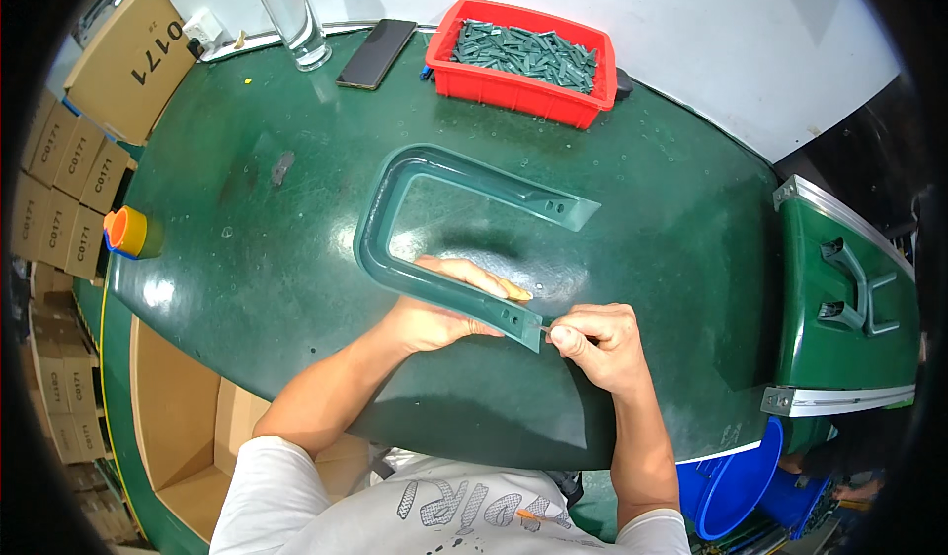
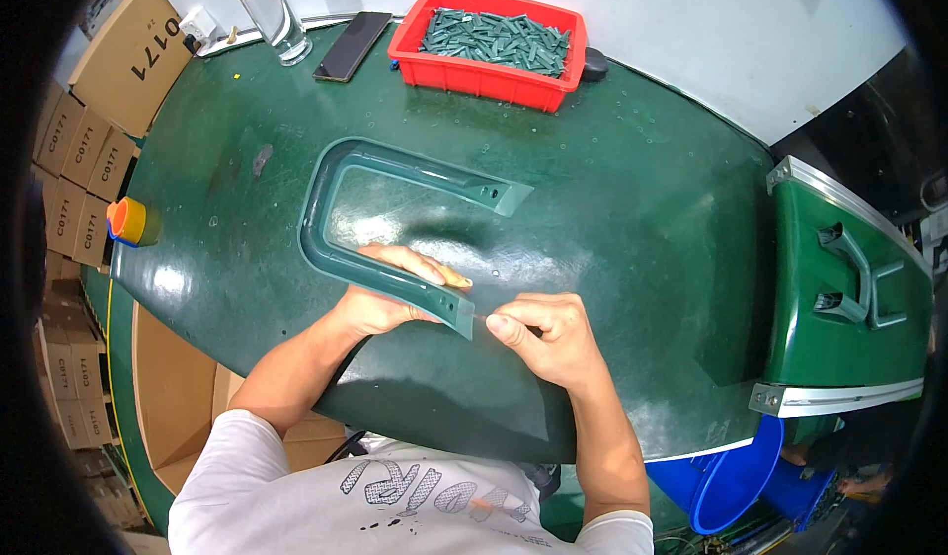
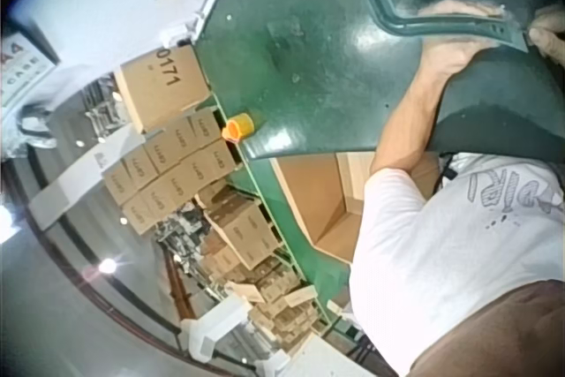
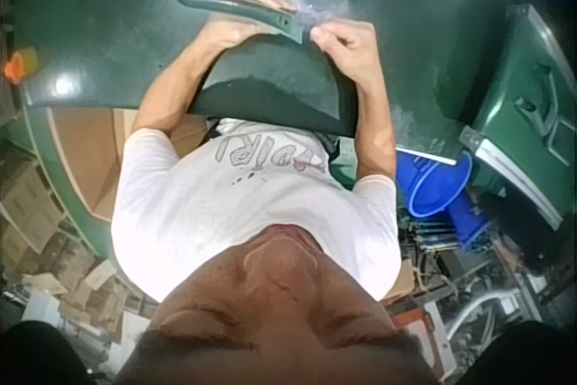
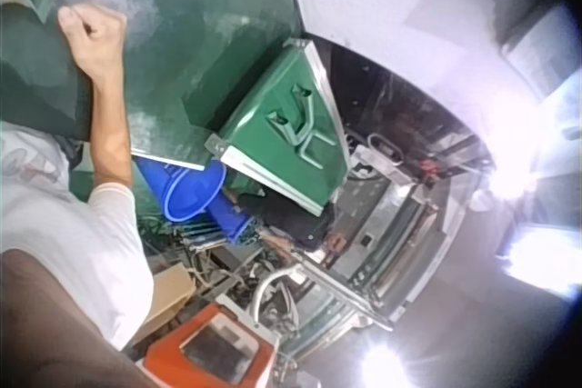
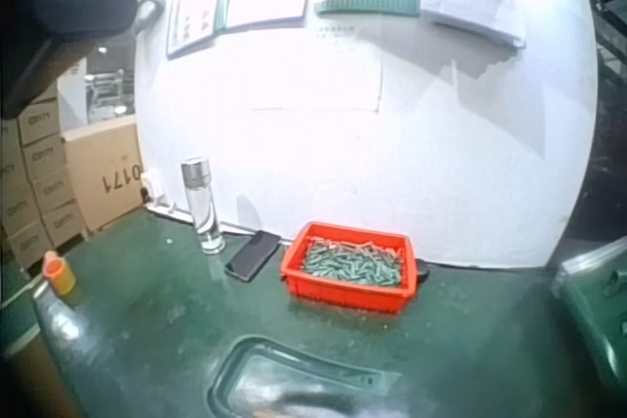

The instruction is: The recorder gathers green plastic U-shaped parts from a workstation, packs them into a box, seals the box with tape, and moves to another station to inspect and deburr similar parts using a utility knife.

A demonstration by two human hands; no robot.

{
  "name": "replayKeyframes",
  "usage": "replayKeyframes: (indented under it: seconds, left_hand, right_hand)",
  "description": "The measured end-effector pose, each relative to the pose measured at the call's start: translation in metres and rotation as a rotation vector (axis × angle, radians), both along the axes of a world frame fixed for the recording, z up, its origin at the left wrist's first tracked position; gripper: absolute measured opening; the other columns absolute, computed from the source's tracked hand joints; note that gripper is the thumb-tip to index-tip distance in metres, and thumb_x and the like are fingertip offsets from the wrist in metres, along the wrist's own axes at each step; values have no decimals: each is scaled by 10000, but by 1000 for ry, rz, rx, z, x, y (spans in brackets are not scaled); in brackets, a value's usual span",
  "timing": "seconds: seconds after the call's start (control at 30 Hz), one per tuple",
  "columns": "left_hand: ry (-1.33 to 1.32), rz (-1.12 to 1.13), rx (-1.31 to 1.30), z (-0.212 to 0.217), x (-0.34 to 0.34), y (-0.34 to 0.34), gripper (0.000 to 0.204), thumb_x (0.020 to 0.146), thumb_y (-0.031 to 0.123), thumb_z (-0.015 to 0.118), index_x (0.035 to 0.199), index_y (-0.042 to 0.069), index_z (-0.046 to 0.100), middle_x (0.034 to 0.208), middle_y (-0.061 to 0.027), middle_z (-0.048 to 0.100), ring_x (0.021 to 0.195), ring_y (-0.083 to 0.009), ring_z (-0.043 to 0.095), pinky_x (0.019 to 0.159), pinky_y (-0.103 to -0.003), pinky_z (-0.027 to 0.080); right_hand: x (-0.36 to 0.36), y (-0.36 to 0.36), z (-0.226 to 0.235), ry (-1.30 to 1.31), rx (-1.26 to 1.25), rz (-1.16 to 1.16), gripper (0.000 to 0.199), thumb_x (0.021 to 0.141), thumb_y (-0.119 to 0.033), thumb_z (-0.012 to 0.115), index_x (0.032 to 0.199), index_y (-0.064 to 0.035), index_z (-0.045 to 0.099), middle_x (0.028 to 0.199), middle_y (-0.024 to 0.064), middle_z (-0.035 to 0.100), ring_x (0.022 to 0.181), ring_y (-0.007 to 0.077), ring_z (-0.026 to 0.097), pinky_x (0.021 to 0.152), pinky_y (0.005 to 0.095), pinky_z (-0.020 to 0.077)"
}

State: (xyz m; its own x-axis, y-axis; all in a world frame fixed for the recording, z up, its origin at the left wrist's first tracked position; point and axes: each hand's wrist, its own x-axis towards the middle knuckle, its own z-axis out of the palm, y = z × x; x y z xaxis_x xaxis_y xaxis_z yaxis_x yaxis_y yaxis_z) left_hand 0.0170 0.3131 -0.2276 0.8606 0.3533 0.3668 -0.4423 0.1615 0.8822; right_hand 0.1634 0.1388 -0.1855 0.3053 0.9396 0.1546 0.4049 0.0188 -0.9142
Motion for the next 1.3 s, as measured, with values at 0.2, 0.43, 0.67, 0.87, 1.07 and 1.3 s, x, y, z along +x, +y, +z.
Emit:
replayKeyframes:
  seconds: [0.2,0.43,0.67,0.87,1.07,1.3]
  left_hand:
    - [27,-8,-8,-3,-2,3,354,642,9,789,949,11,612,948,-197,664,967,-323,640,825,-438,537]
    - [127,289,-104,-2,-3,2,371,635,40,822,936,-17,612,917,-150,670,867,-205,649,757,-322,535]
    - [191,272,-35,3,-5,-2,343,641,34,823,922,-11,632,870,-83,667,806,-138,629,709,-275,511]
    - [191,248,-86,4,-5,-2,344,634,45,830,914,-9,637,865,-85,661,793,-137,627,701,-273,508]
    - [190,234,-62,3,-6,-1,350,638,55,830,922,-13,637,859,-85,658,788,-138,625,700,-276,504]
    - [197,233,-63,2,-6,-2,357,640,75,833,924,-16,636,859,-81,654,790,-134,618,697,-268,497]
  right_hand:
    - [0,1,0,-29,23,86,309,861,-241,624,662,-5,643,514,60,541,439,141,523,423,273,378]
    - [-15,5,-5,-196,7,260,260,834,-214,645,685,0,644,584,71,583,500,149,554,458,286,405]
    - [-2,3,-3,-108,259,-98,156,781,-139,712,886,-24,699,691,61,588,605,154,561,537,267,442]
    - [-6,8,-12,-243,371,-288,184,744,-124,741,862,6,686,704,72,604,622,169,577,555,269,455]
    - [-4,10,-13,-301,390,-303,155,739,-86,733,839,21,681,697,77,620,623,183,592,560,278,465]
    - [-3,10,-15,-301,387,-302,153,737,-86,734,831,22,679,692,76,622,617,184,590,556,281,463]
